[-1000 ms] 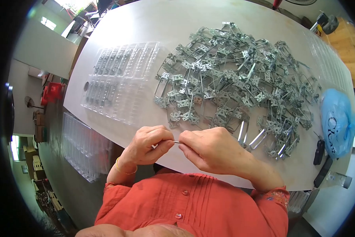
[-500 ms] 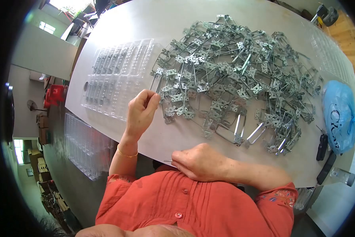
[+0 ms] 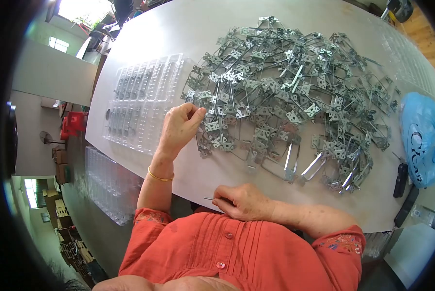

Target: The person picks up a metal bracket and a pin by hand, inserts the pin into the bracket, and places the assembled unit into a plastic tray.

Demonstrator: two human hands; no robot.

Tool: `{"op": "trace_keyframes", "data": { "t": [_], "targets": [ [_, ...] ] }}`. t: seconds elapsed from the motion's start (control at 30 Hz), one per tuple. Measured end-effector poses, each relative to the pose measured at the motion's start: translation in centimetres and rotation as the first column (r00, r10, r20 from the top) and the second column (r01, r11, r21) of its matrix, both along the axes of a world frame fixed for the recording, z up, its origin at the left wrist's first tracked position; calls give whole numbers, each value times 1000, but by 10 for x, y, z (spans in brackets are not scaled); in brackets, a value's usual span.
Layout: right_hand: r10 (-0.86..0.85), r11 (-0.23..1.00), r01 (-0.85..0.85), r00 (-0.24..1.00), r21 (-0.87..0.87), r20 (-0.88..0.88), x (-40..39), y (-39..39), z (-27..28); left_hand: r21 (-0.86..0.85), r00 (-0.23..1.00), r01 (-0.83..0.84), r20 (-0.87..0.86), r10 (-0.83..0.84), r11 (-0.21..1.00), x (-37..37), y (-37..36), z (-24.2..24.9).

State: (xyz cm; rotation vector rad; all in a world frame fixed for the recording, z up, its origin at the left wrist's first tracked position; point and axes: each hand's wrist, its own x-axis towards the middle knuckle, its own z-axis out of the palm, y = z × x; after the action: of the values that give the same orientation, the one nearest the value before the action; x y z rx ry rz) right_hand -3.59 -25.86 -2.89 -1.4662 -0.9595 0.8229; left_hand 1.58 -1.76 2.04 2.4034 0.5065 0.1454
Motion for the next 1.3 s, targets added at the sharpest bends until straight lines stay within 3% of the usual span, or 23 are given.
{"op": "trace_keyframes", "data": {
  "t": [0.17, 0.27, 0.33, 0.37, 0.43, 0.47, 0.53, 0.67, 0.9, 1.07, 1.13, 1.2, 1.3],
  "targets": [
    [6, 1000, -6, 999, -13, -52, 1, 0, 2, -162, 997, -75, -3, 75, 984, 3, 0, 4],
    [11, 1000, -12, 999, -13, -42, 0, 1, -2, -290, 994, -48, 85, 76, 956, -2, 11, -4],
    [25, 999, -26, 999, -30, -43, 1, 1, -2, -452, 954, 201, 293, -67, 869, -5, 15, -5],
    [37, 998, -39, 998, -47, -48, 1, 1, -2, -451, 953, 200, 295, -66, 870, -6, 14, -5],
    [40, 998, -43, 998, -52, -49, 2, 1, 1, -862, 957, 236, 285, 45, 449, -8, 7, 1],
    [42, 997, -45, 998, -58, -49, 3, 1, 2, -862, 957, 237, 287, 45, 448, -10, 7, 1],
    [36, 998, -38, 998, -46, -56, 3, 1, 3, -930, 947, 321, 310, -87, 181, -12, 10, 1],
    [67, 997, -66, 998, -43, 19, 3, 1, -2, -941, 945, 323, 313, -96, 105, -12, 4, -2],
    [82, 996, -83, 996, -40, -25, 12, -3, 14, -930, 928, 367, 367, -64, -14, -11, 5, -15],
    [-23, 1000, 23, 1000, 2, 5, 39, -16, 56, -913, 918, 376, 390, -70, -156, -11, 2, -22],
    [-78, 994, 76, 997, 79, 23, 47, -18, 66, -910, 903, 367, 398, -159, -192, -13, 3, -20],
    [-331, 938, 328, 944, 114, 6, 54, -19, 74, -908, 901, 361, 399, -172, -213, -15, 2, -21],
    [-444, 896, 436, 890, 88, 108, 70, -21, 81, -907, 895, 355, 400, -199, -228, -19, -2, -17]
  ]
}}
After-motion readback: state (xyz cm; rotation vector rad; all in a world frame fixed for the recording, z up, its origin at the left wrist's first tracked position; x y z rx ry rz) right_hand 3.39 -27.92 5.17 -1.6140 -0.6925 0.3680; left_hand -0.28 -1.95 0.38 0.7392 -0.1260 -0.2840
